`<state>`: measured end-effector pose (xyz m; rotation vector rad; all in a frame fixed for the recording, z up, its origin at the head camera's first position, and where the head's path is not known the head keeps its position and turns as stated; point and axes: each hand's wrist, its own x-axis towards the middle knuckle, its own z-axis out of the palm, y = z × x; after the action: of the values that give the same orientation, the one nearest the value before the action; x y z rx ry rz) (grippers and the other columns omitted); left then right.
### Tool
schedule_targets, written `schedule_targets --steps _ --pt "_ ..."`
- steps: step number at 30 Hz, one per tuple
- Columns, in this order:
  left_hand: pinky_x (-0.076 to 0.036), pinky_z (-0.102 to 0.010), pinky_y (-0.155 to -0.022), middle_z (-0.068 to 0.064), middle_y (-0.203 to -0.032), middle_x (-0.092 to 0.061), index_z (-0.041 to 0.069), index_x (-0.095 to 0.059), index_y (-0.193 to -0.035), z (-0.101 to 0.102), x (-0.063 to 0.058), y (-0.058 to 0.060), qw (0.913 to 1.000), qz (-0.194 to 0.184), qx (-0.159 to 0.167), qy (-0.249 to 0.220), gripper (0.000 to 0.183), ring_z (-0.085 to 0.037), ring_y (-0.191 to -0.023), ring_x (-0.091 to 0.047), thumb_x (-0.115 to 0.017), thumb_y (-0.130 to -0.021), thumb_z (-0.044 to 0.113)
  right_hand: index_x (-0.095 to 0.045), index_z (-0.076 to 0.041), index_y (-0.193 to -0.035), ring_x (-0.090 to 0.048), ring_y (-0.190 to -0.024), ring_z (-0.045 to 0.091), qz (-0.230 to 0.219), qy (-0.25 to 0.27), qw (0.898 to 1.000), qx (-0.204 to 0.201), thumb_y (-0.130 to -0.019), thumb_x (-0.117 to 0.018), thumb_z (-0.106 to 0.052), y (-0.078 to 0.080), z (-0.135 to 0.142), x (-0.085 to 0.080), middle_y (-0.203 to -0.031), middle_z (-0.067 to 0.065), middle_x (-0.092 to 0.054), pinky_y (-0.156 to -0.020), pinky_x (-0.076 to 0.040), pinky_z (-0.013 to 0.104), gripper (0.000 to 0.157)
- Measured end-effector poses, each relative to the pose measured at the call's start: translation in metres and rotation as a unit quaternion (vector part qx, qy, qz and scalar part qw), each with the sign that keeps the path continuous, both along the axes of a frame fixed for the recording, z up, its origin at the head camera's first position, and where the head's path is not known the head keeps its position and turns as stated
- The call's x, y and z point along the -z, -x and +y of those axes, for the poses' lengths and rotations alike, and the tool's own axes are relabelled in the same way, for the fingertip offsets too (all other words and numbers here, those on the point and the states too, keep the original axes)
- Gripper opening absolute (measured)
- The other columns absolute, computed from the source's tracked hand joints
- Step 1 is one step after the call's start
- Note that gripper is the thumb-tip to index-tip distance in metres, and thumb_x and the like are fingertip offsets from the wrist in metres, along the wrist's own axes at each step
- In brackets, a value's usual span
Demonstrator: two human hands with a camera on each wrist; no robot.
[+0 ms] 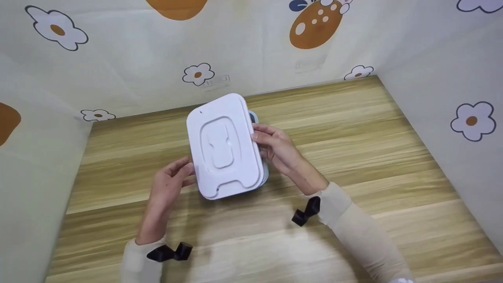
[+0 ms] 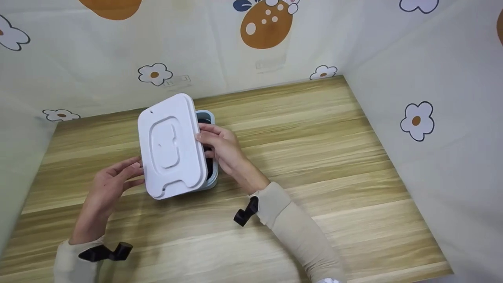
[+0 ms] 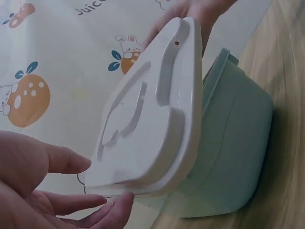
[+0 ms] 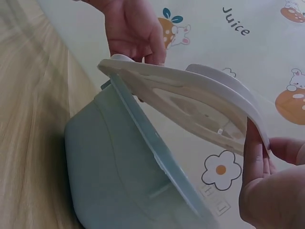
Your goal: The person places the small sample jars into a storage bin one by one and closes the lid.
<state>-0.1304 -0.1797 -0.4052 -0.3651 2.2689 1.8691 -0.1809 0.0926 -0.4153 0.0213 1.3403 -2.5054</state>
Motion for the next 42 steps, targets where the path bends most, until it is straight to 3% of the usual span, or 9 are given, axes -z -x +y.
schedule_targets --steps 5,9,12,16,20,23,29,34,42 --pt "-0.059 -0.017 -0.086 -0.024 -0.142 -0.055 -0.006 -0.051 -0.141 0.005 0.002 0.006 0.9997 -0.001 0.015 0.021 0.042 -0.015 -0.114 -0.06 -0.054 -0.102 0.01 -0.057 0.005 -0.127 -0.071 -0.078 0.009 -0.019 -0.01 0.999 0.03 -0.097 -0.055 0.004 0.001 0.002 0.007 -0.092 0.001 -0.073 -0.066 -0.063 0.021 0.03" --pt "-0.057 -0.017 -0.092 -0.022 -0.145 -0.054 -0.004 -0.05 -0.144 0.008 0.001 0.01 0.9991 0.002 0.019 0.037 0.045 -0.024 -0.126 -0.056 -0.056 -0.101 0.01 -0.052 0.007 -0.139 -0.069 -0.086 0.008 -0.013 -0.081 0.994 0.07 -0.1 -0.055 -0.001 0.002 0.002 0.012 -0.103 0.002 -0.073 -0.07 -0.063 0.022 0.04" --pt "-0.055 -0.012 -0.091 -0.022 -0.144 -0.054 -0.003 -0.048 -0.145 0.01 0.001 0.011 0.9986 0.003 0.023 0.048 0.048 -0.026 -0.129 -0.054 -0.057 -0.1 0.01 -0.058 0.0 -0.137 -0.068 -0.091 0.008 0.002 -0.17 0.981 0.095 -0.1 -0.059 -0.008 0.001 0.0 0.014 -0.115 0.009 -0.072 -0.074 -0.063 0.024 0.038" --pt "-0.051 -0.01 -0.09 -0.022 -0.142 -0.056 -0.001 -0.048 -0.146 0.013 0.001 0.013 0.9977 0.004 0.026 0.063 0.049 -0.027 -0.128 -0.054 -0.059 -0.099 0.01 -0.062 -0.007 -0.136 -0.065 -0.095 0.011 0.037 -0.277 0.954 0.111 -0.098 -0.066 -0.017 -0.002 -0.002 0.017 -0.122 0.016 -0.069 -0.076 -0.06 0.022 0.04" --pt "-0.051 -0.025 -0.103 -0.023 -0.141 -0.056 -0.002 -0.047 -0.146 0.018 0.003 0.014 0.9979 0.01 0.02 0.06 0.05 -0.029 -0.129 -0.055 -0.06 -0.099 0.01 -0.061 -0.006 -0.137 -0.062 -0.092 0.015 0.064 -0.341 0.93 0.12 -0.092 -0.072 -0.018 -0.005 -0.002 0.022 -0.121 0.017 -0.061 -0.072 -0.058 0.019 0.047" --pt "-0.05 -0.036 -0.108 -0.023 -0.141 -0.056 -0.002 -0.047 -0.146 0.021 0.007 0.015 0.9979 0.011 0.014 0.063 0.051 -0.03 -0.129 -0.055 -0.061 -0.098 0.011 -0.06 -0.003 -0.137 -0.063 -0.096 0.02 0.067 -0.356 0.924 0.121 -0.09 -0.074 -0.016 -0.006 -0.002 0.025 -0.124 0.017 -0.053 -0.077 -0.06 0.022 0.051" --pt "-0.055 -0.032 -0.102 -0.021 -0.142 -0.056 0.001 -0.048 -0.147 0.023 0.018 0.012 0.9981 0.008 0.0 0.061 0.051 -0.032 -0.128 -0.057 -0.061 -0.099 0.011 -0.058 -0.002 -0.138 -0.062 -0.114 0.027 0.048 -0.367 0.924 0.098 -0.092 -0.073 -0.019 -0.006 -0.001 0.033 -0.141 0.019 -0.051 -0.091 -0.06 0.028 0.052" --pt "-0.057 -0.017 -0.086 -0.02 -0.141 -0.054 0.001 -0.046 -0.147 0.023 0.022 0.012 0.9988 0.001 0.005 0.048 0.051 -0.032 -0.126 -0.058 -0.061 -0.099 0.011 -0.054 -0.007 -0.144 -0.067 -0.113 0.029 0.014 -0.336 0.939 0.07 -0.094 -0.071 -0.021 -0.002 0.003 0.037 -0.134 0.021 -0.062 -0.089 -0.062 0.032 0.054" --pt "-0.057 -0.019 -0.071 -0.024 -0.128 -0.054 0.001 -0.043 -0.148 0.023 0.026 0.013 0.9991 -0.025 0.016 0.03 0.052 -0.015 -0.094 -0.063 -0.06 -0.1 0.013 -0.055 -0.002 -0.141 -0.064 -0.102 0.017 -0.004 -0.305 0.951 0.054 -0.093 -0.071 -0.013 0.006 0.009 0.038 -0.121 0.016 -0.063 -0.083 -0.059 0.022 0.052"
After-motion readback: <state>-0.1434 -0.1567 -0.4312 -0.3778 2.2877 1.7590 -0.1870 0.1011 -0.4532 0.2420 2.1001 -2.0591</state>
